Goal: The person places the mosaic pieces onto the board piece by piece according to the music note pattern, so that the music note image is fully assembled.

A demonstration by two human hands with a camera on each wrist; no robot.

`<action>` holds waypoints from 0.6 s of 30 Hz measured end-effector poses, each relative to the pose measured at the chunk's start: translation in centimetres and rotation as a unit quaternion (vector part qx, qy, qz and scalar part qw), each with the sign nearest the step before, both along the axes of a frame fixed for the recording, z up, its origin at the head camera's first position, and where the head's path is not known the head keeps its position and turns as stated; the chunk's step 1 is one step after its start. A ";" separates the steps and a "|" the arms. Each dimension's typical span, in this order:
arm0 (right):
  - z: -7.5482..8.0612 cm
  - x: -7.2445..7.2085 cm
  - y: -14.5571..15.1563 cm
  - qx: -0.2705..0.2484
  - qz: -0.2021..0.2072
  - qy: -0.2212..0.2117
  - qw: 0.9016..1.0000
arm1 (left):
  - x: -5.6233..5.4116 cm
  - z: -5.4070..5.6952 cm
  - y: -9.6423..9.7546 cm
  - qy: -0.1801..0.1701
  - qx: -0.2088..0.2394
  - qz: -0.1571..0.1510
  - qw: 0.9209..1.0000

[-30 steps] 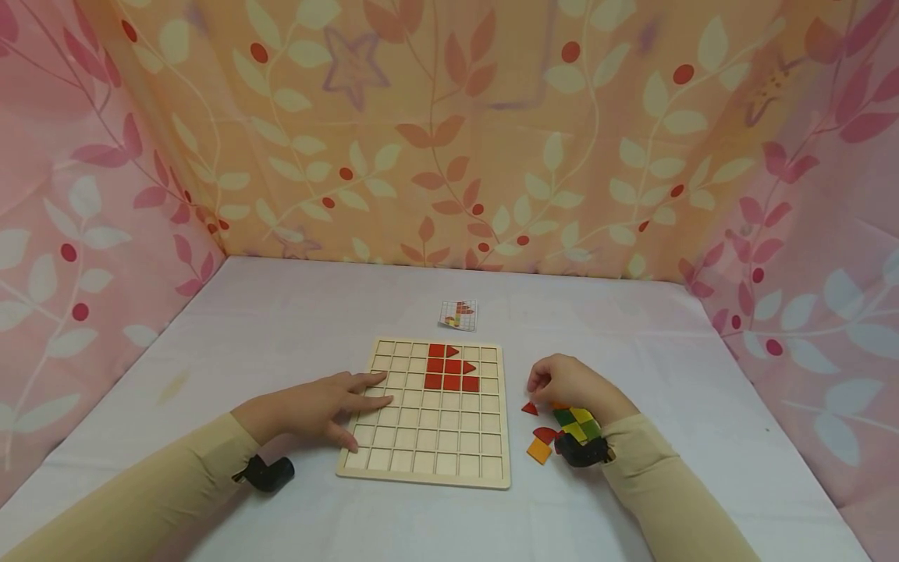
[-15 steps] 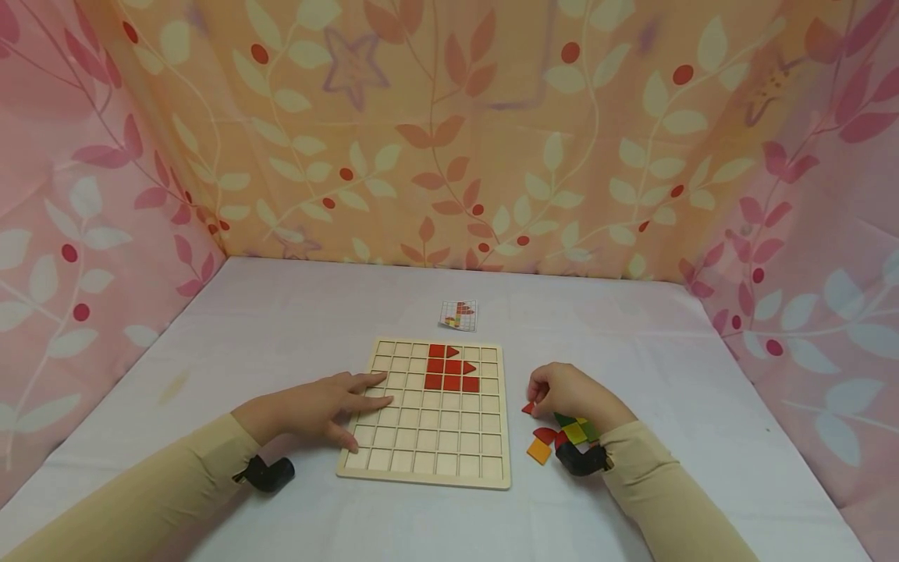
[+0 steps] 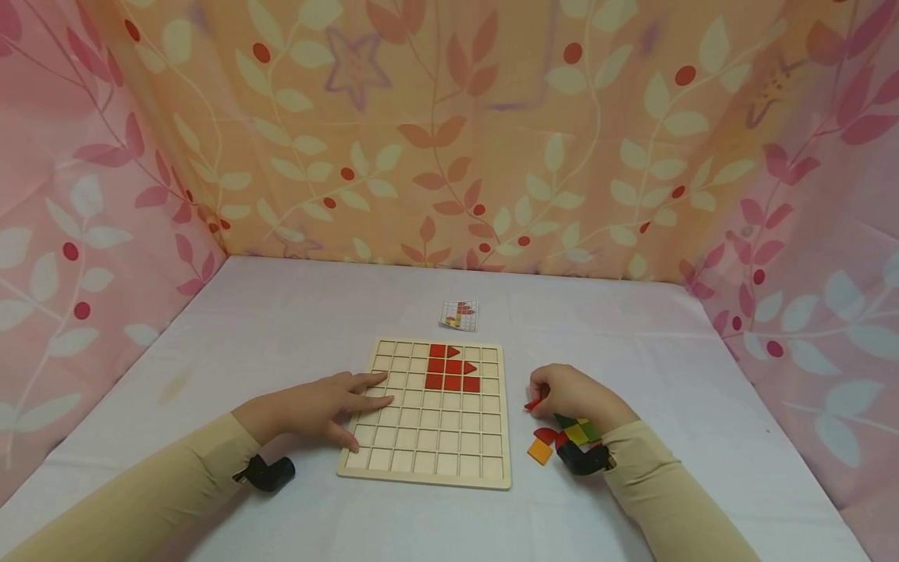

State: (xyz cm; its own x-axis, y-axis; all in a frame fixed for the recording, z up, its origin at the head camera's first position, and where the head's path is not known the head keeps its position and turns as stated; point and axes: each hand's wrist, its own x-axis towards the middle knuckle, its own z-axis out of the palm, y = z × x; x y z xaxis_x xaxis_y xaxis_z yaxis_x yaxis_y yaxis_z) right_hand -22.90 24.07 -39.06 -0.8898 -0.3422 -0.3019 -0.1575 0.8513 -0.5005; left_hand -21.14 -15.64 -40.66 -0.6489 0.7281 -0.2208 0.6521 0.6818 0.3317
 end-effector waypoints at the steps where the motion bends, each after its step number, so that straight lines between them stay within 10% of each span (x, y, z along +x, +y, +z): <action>1: 0.0 -0.1 0.0 -0.002 -0.001 0.001 1.000 | 0.0 0.0 0.0 0.000 -0.001 0.000 1.000; 18: 1.0 -1.7 -2.5 -0.035 -0.012 0.017 0.999 | 0.0 -0.1 0.1 -0.003 -0.008 0.010 1.000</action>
